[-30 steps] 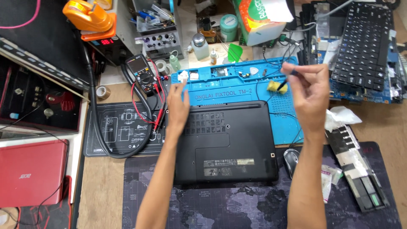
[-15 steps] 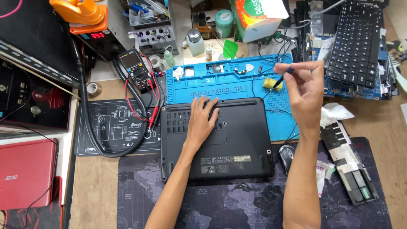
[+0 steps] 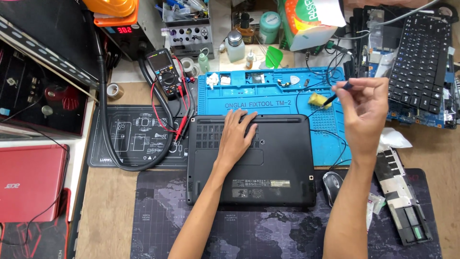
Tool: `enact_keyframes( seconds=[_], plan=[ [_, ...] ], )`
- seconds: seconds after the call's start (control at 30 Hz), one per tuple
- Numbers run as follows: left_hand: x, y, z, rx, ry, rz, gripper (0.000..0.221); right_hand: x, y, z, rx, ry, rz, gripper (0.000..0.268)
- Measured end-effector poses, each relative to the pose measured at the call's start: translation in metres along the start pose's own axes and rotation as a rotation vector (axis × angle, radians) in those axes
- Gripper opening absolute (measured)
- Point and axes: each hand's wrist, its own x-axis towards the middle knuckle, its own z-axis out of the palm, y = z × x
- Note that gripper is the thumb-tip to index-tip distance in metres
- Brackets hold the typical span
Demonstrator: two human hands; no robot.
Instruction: Removing screws from the bottom casing of a laptop using a precision screwdriver
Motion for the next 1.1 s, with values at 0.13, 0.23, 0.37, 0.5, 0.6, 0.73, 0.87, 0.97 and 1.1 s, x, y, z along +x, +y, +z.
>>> enact_keyframes(
  seconds=[0.13,0.23,0.37,0.5,0.6,0.73,0.87,0.97,1.1],
  plan=[
    [0.000,0.000,0.000,-0.002,0.010,0.008,0.033,0.000,0.004,0.003,0.003,-0.022,-0.044,0.027],
    [0.001,-0.001,-0.001,-0.007,0.011,0.007,0.033,-0.002,0.012,0.002,-0.113,0.091,-0.032,0.035],
    [0.000,-0.002,0.001,-0.024,0.006,-0.008,0.033,-0.001,-0.001,0.007,-0.049,-0.017,-0.040,0.027],
    [0.000,-0.001,-0.001,-0.033,0.015,-0.002,0.033,-0.002,0.007,0.007,-0.049,0.033,0.002,0.029],
    [0.000,0.000,-0.002,-0.033,-0.001,-0.014,0.033,-0.003,-0.007,0.010,-0.014,-0.022,-0.027,0.022],
    [0.001,0.000,-0.003,-0.040,0.004,0.000,0.033,-0.003,0.004,0.008,-0.193,0.080,-0.042,0.036],
    [0.001,0.000,-0.002,-0.043,0.002,0.000,0.034,-0.001,-0.002,0.007,-0.023,-0.021,-0.040,0.025],
    [0.001,0.003,-0.004,-0.048,0.001,0.004,0.033,-0.002,0.008,0.006,-0.036,0.031,-0.041,0.030],
    [0.002,0.004,-0.006,-0.051,0.006,0.001,0.033,-0.001,-0.008,0.005,-0.005,-0.064,-0.037,0.018]
  ],
)
